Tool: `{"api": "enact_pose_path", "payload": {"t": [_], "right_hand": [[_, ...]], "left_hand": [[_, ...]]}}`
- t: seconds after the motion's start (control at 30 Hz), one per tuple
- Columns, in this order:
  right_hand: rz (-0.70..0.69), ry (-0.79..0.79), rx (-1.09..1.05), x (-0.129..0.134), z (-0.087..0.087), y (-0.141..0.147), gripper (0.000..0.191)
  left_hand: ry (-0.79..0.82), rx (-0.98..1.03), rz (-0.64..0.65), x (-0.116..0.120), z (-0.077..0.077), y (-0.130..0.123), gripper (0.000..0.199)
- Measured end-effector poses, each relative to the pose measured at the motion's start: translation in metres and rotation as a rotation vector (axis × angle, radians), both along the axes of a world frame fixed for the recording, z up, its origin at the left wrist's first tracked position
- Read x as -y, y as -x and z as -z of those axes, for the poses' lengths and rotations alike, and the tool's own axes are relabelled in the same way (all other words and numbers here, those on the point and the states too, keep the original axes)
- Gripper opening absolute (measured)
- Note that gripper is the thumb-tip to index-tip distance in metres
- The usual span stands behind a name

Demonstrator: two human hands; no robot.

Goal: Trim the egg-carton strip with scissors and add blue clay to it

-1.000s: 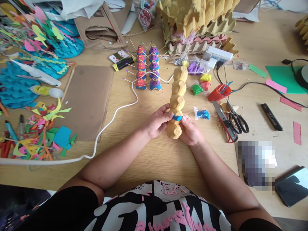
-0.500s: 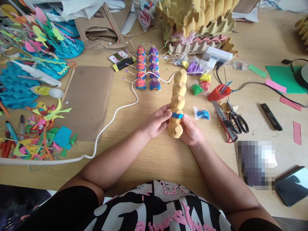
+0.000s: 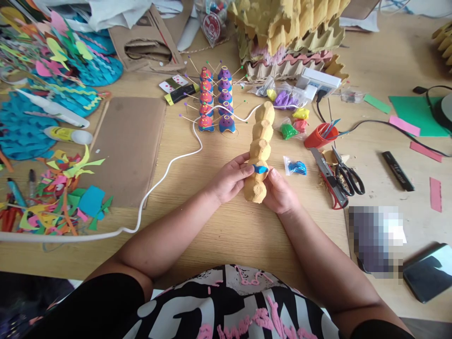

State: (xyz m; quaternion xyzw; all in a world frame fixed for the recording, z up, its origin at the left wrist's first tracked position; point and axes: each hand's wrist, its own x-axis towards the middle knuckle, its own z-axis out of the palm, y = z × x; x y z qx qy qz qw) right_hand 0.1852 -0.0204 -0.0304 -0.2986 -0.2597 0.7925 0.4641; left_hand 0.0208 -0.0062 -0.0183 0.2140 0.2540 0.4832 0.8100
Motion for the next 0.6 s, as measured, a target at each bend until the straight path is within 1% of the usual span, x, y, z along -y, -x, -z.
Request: {"api": "enact_pose_path", "payload": {"t": [0.1,0.23,0.37,0.6], "right_hand": [[-0.005,-0.023,-0.009,0.0001,-0.0003,-0.0002,0.047],[-0.004,-0.004,0.022,0.0000,0.0015,-0.0011,0.041],[0.002,0.017,0.007,-0.0002,0.0028,-0.0020,0.038],[-0.015,0.018,0.019,-0.0007,0.0015,-0.0020,0.042]], "left_hand": [[-0.010,0.004,0.007,0.0000,0.0003,0.0007,0.061],[0.007,-0.017,0.003,-0.0002,0.0018,0.0011,0.063],[0.011,-0.023,0.008,-0.0001,0.0028,0.0009,0.063],[-0.002,-0.002,0.008,0.0004,0.0016,0.0016,0.060]]}}
